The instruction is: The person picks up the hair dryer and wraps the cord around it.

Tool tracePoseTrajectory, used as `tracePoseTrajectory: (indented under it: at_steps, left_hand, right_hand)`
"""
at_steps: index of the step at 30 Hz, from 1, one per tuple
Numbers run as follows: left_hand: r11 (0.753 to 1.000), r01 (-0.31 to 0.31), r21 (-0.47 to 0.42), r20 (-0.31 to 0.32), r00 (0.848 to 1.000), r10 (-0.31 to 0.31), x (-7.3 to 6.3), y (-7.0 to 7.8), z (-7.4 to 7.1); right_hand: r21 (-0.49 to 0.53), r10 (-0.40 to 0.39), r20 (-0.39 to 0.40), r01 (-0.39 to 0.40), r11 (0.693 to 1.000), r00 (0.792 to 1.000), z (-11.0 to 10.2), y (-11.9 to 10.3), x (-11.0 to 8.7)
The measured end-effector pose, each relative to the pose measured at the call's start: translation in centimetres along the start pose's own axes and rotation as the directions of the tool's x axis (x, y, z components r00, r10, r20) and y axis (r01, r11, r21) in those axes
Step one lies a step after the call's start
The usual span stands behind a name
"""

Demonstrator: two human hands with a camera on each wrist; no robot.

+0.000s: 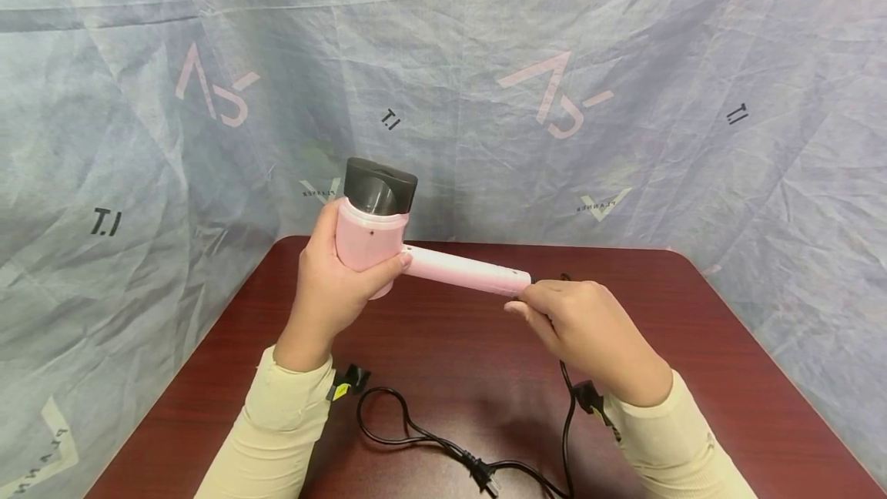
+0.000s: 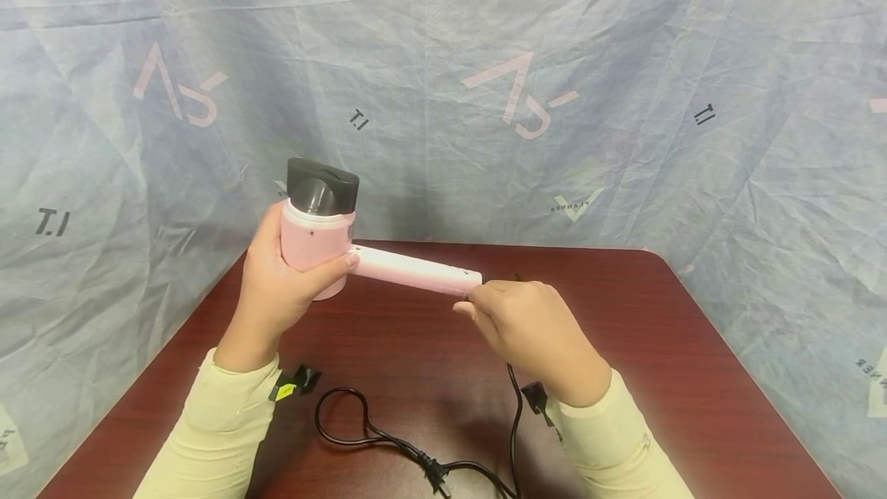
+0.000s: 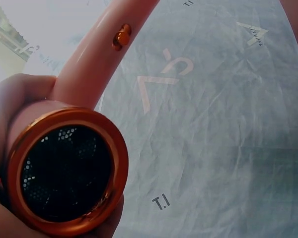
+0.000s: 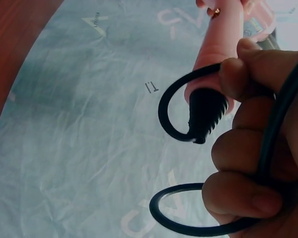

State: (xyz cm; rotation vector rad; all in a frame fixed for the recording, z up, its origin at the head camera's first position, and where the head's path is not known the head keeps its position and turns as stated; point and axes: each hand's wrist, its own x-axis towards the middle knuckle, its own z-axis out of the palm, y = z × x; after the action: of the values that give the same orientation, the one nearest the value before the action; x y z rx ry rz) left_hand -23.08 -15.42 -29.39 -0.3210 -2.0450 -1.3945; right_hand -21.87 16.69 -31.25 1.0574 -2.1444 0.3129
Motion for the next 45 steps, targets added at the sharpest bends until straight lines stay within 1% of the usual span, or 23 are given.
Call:
tracePoseTrajectory:
  at_steps: [7, 12, 18, 20, 25, 28, 34, 40, 45]
  left_hand:
    - [1.000, -0.001, 0.028, 0.042, 0.999, -0.001, 0.0, -0.2, -0.1]
    - [0.999, -0.018, 0.040, 0.068, 0.998, 0.016, 0.0, -0.4, -0.1]
    - [1.000, -0.026, 0.000, 0.117, 0.993, 0.026, 0.0, -0.5, -0.1]
    - [1.000, -0.029, -0.009, 0.128, 0.991, 0.030, 0.0, -0.5, -0.1]
    - [0.998, -0.058, -0.021, 0.137, 0.989, 0.061, 0.0, -0.5, -0.2]
    - [0.997, -0.070, -0.039, 0.147, 0.986, 0.075, 0.0, -0.7, -0.3]
    - [0.992, -0.067, -0.108, 0.176, 0.981, 0.085, 0.2, -0.9, -0.5]
    - [0.985, -0.073, -0.159, 0.194, 0.976, 0.103, 0.2, -0.8, -0.7]
    - [0.978, -0.072, -0.198, 0.208, 0.971, 0.113, 0.2, -0.6, -0.8]
  right_hand:
    - [0.018, -0.002, -0.005, 0.002, 1.000, 1.000, -0.4, 0.3, -0.2]
    - [0.050, -0.009, -0.017, 0.010, 0.999, 1.000, -0.7, 0.6, -0.2]
    - [0.080, -0.053, -0.055, 0.057, 0.995, 0.997, -0.9, 1.0, -0.3]
    - [0.105, -0.063, -0.063, 0.070, 0.992, 0.996, -1.0, 1.2, -0.3]
    - [0.192, -0.043, -0.052, 0.052, 0.980, 0.998, -1.2, 1.3, -0.3]
    - [0.207, -0.038, -0.065, 0.050, 0.977, 0.997, -1.3, 1.5, -0.3]
    - [0.232, -0.049, -0.109, 0.073, 0.970, 0.993, -1.3, 2.0, -0.4]
    - [0.254, -0.043, -0.124, 0.074, 0.964, 0.991, -1.3, 2.0, -0.4]
    - [0.304, -0.024, -0.134, 0.064, 0.950, 0.991, -1.2, 1.9, -0.4]
